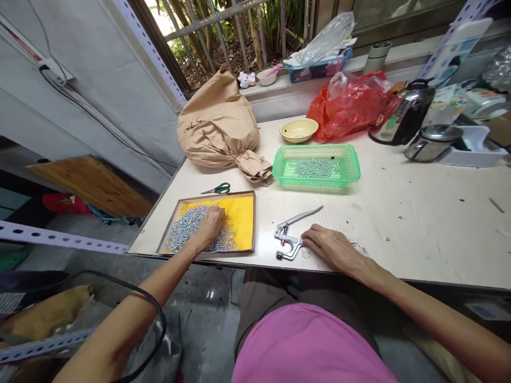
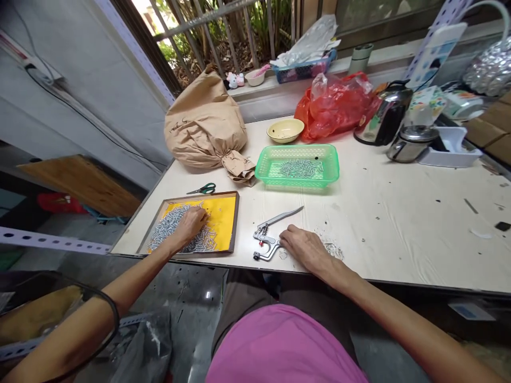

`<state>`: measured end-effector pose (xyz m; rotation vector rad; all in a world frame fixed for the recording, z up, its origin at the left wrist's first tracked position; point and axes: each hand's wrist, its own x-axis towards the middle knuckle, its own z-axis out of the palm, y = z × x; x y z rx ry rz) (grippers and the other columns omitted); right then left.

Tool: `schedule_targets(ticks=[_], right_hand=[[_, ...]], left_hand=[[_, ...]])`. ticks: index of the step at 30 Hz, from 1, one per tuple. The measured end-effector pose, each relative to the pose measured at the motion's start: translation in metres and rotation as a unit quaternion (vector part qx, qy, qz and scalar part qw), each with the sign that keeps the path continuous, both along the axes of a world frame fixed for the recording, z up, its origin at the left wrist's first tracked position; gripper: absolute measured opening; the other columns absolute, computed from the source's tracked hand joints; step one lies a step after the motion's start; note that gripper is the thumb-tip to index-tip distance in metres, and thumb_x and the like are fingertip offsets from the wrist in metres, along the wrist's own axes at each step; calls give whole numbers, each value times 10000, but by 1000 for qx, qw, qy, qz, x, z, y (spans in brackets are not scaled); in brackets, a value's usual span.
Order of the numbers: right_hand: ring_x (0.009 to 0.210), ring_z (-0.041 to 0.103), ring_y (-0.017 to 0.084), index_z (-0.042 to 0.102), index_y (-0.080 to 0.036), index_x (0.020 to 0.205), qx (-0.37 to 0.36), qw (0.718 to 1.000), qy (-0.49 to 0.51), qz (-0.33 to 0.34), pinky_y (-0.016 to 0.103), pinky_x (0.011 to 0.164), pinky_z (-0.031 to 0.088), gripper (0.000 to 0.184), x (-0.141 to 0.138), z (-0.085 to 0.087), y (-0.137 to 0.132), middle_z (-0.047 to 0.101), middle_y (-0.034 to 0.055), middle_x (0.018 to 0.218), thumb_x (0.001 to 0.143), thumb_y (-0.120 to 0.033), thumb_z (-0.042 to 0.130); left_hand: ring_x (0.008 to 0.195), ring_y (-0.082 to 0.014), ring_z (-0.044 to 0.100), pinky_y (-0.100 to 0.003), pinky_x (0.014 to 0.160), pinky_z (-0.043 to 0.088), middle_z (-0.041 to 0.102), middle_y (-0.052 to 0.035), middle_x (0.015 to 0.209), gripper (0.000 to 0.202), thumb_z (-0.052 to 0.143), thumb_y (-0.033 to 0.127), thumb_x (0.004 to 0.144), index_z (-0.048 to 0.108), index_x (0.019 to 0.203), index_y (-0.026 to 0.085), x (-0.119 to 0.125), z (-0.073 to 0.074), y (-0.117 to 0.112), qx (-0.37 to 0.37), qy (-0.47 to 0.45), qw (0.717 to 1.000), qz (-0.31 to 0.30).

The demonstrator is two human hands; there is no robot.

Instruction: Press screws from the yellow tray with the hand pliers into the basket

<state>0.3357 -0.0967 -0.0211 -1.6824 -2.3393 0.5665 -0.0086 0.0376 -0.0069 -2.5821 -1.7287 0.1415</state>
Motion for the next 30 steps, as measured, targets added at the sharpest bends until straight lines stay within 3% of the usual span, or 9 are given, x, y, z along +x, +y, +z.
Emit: schedule_targets(ticks=[8,11,13,15,17,19,21,25,30], right_hand=[[837,603,160,652,-214,1024,1,1000,0,7,264,707,441,313,-2,-8,0,595,57,966,972,-297,355],[845,586,159,639,-217,1046,13,1000,-4,28,260,696,434,258,0,-11,-2,580,61,996,952,-303,414],[830,576,151,634,-223,1049,15,999,-11,36,252,680,425,246,1,-12,-2,572,61,1006,950,-295,421],[823,570,149,636,-224,1037,15,999,-21,37,248,670,416,259,1,-10,-2,566,60,992,960,-287,397],[830,567,154,637,-219,1031,13,999,-30,40,248,672,411,266,0,-6,-1,561,63,976,965,-290,389],[832,563,158,639,-215,1022,11,998,-39,41,250,676,406,263,0,-3,0,557,67,968,964,-294,395],[832,559,157,639,-218,1024,10,998,-43,39,249,667,398,258,0,-2,0,553,68,972,963,-297,401],[813,542,155,632,-231,1054,22,998,-47,35,250,625,369,253,0,-5,-1,546,66,978,963,-299,405],[832,534,168,623,-236,1068,32,997,-54,35,258,608,347,242,0,-6,-2,543,63,971,959,-290,414]], left_hand=[[843,-196,533,-310,760,411,608,-104,854,120,483,82,818,570,751,130,12,15,-2,3,-44,999,32],[792,-170,582,-288,723,455,653,-94,887,127,506,129,821,624,867,119,31,20,-16,-34,-129,989,71],[680,-133,594,-256,639,475,670,-65,854,142,540,181,816,641,901,129,53,21,-34,-130,-260,948,127],[542,-95,556,-224,531,462,651,-26,739,135,578,212,795,647,877,130,79,21,-57,-252,-382,871,180],[467,-68,508,-194,457,432,607,5,639,110,618,213,765,639,822,122,103,19,-78,-335,-447,802,213],[436,-51,483,-167,409,392,585,17,596,105,646,212,748,623,784,115,120,15,-92,-376,-475,759,239],[401,-41,464,-154,379,352,573,24,554,114,657,213,749,610,780,114,130,10,-98,-390,-476,744,260],[325,-36,405,-154,353,304,510,58,444,94,651,196,760,607,781,116,135,0,-96,-382,-455,750,290],[331,-51,426,-162,359,322,506,51,424,108,634,213,776,610,769,107,136,-1,-99,-384,-457,736,319]])
